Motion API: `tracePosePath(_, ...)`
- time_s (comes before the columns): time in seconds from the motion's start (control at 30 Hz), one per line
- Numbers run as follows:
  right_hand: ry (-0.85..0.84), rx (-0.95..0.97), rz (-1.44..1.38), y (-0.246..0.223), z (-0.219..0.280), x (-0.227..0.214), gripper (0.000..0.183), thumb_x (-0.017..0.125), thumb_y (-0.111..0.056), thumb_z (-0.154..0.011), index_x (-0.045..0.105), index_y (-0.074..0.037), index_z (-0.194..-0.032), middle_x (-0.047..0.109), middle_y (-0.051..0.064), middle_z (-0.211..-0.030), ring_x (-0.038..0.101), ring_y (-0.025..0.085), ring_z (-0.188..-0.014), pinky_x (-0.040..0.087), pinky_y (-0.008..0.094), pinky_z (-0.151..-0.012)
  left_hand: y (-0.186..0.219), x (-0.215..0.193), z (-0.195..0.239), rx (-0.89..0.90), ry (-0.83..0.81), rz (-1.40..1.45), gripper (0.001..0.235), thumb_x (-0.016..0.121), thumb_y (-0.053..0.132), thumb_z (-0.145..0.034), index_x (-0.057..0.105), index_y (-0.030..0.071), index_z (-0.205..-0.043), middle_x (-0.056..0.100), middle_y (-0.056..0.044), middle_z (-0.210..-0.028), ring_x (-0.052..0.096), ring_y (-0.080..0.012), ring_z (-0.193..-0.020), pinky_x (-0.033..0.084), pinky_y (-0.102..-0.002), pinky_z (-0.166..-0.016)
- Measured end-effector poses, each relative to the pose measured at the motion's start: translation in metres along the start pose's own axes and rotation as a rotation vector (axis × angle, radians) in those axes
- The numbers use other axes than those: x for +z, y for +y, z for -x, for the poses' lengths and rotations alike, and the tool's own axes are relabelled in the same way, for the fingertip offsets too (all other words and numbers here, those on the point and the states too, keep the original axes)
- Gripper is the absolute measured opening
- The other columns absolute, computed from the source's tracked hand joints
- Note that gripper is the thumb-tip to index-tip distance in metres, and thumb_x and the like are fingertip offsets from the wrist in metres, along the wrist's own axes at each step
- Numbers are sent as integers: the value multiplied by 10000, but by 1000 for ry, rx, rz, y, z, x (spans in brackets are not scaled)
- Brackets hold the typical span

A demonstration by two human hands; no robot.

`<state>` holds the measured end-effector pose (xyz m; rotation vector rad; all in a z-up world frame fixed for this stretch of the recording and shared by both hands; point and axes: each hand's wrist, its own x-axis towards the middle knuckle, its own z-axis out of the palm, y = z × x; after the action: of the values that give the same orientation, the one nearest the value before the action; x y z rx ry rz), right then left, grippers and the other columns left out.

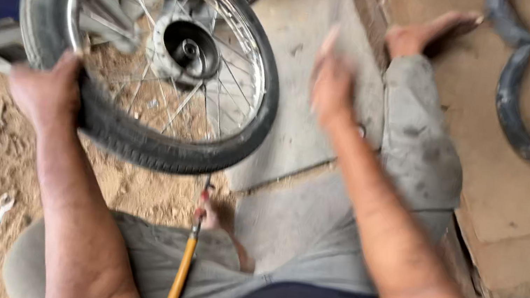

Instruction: The person is sitting on the ground and working on a motorcycle wheel. They use a metal tire lever to pry the tire bead onto the rim, then connect an air hose to inflate the tire. They check the pressure with a gauge and continue to adjust the tire bead with the lever to ensure it is properly seated.

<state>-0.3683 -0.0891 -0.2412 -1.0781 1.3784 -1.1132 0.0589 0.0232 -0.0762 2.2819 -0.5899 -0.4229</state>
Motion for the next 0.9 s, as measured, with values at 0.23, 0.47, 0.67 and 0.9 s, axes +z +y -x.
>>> tracePosePath(0.23, 194, -195, 61, -6, 30, -4, 536, 456, -558, -1046, 543, -130, -736, 480, -21, -549, 448, 125, -408, 350, 307, -369, -5, 7, -2, -41, 52, 149, 548, 884, 131, -773, 543, -48, -1164, 688, -150, -1105, 756, -228, -964, 638, -361, -829)
tracePosePath(0.47, -61, 432, 146, 35, 98, 22, 622, 438, -628, -1045, 514, -114, -703, 450, -1, -534, 426, 138, -392, 336, 324, -368, -34, -2, -9, 138, 100, -102, 536, 891, 210, -826, 579, -94, -1138, 701, -201, -1092, 748, -277, -951, 630, -434, -859)
tracePosePath(0.67, 66, -207, -19, -81, -9, -1, 626, 425, -610, -1069, 536, -103, -718, 457, 13, -557, 446, 147, -441, 355, 337, -409, -20, 3, -2, 62, 54, 12, 541, 845, 220, -779, 554, -74, -1128, 677, -171, -1096, 752, -274, -964, 634, -414, -875)
tracePosePath(0.9, 27, 135, 289, 53, 95, 26, 598, 412, -543, -1110, 590, -92, -760, 485, 27, -604, 491, 154, -535, 397, 353, -480, -11, 12, -13, 16, 12, -94, 472, 803, 224, -846, 616, -75, -1159, 701, -166, -1136, 744, -261, -1002, 641, -382, -919)
